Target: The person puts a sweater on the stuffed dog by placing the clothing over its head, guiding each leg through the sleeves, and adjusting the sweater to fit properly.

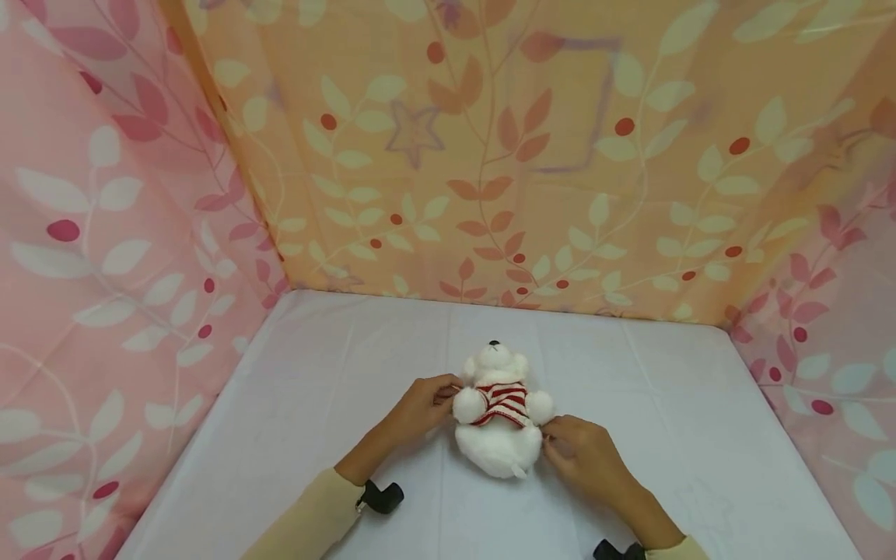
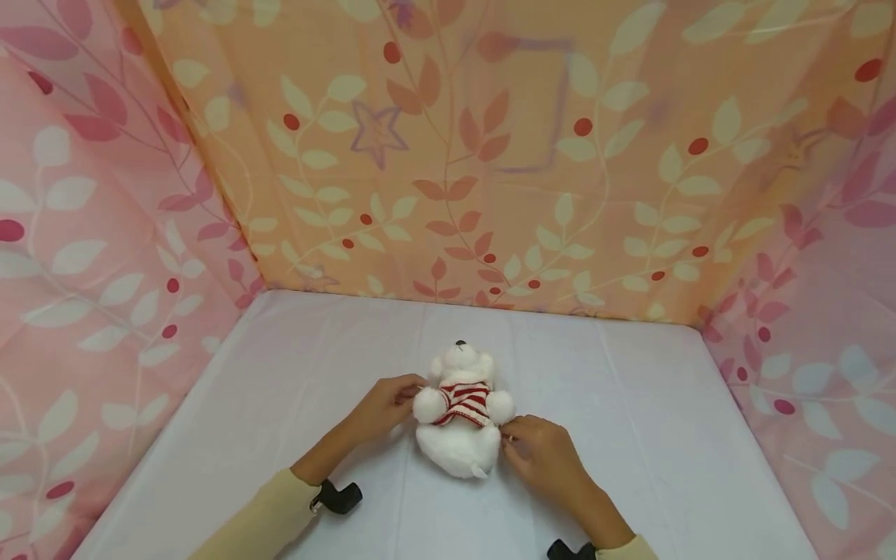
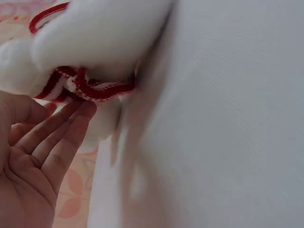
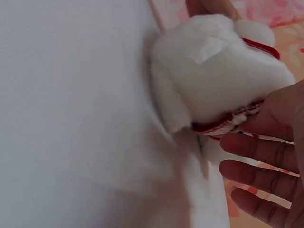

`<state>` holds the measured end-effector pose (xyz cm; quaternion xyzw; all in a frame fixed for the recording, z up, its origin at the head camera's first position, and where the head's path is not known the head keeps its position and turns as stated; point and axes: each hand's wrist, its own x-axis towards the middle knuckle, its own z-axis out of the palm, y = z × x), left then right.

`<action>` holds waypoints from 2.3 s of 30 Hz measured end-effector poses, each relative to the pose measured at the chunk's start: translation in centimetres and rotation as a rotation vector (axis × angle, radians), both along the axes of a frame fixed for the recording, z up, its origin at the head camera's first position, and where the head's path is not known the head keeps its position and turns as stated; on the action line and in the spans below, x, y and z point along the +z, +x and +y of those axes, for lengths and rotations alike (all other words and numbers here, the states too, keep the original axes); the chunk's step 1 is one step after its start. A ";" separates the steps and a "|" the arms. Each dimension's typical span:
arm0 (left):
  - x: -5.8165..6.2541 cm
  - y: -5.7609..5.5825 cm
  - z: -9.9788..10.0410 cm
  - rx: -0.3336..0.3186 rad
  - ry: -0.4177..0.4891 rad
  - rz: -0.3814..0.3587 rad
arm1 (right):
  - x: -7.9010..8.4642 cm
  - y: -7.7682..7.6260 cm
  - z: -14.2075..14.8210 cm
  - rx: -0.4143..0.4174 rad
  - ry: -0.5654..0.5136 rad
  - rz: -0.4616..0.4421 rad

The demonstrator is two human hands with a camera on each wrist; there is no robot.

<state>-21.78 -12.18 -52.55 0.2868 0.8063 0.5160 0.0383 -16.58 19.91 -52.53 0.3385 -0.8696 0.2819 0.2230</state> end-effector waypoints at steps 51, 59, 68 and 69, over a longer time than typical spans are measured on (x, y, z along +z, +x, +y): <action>0.3 -2.0 3.3 -0.067 -0.088 -0.067 | 2.4 -11.1 -1.4 0.252 -0.312 -1.160; 0.3 -1.7 3.8 0.233 -0.285 0.328 | 2.9 -10.8 -1.7 0.297 -0.272 -1.006; 0.0 -1.3 3.7 0.271 -0.254 0.188 | 3.3 -9.9 -2.4 0.136 -0.222 -0.958; 0.0 -1.2 3.7 0.249 -0.239 0.135 | 3.5 -9.6 -2.4 0.083 -0.204 -0.956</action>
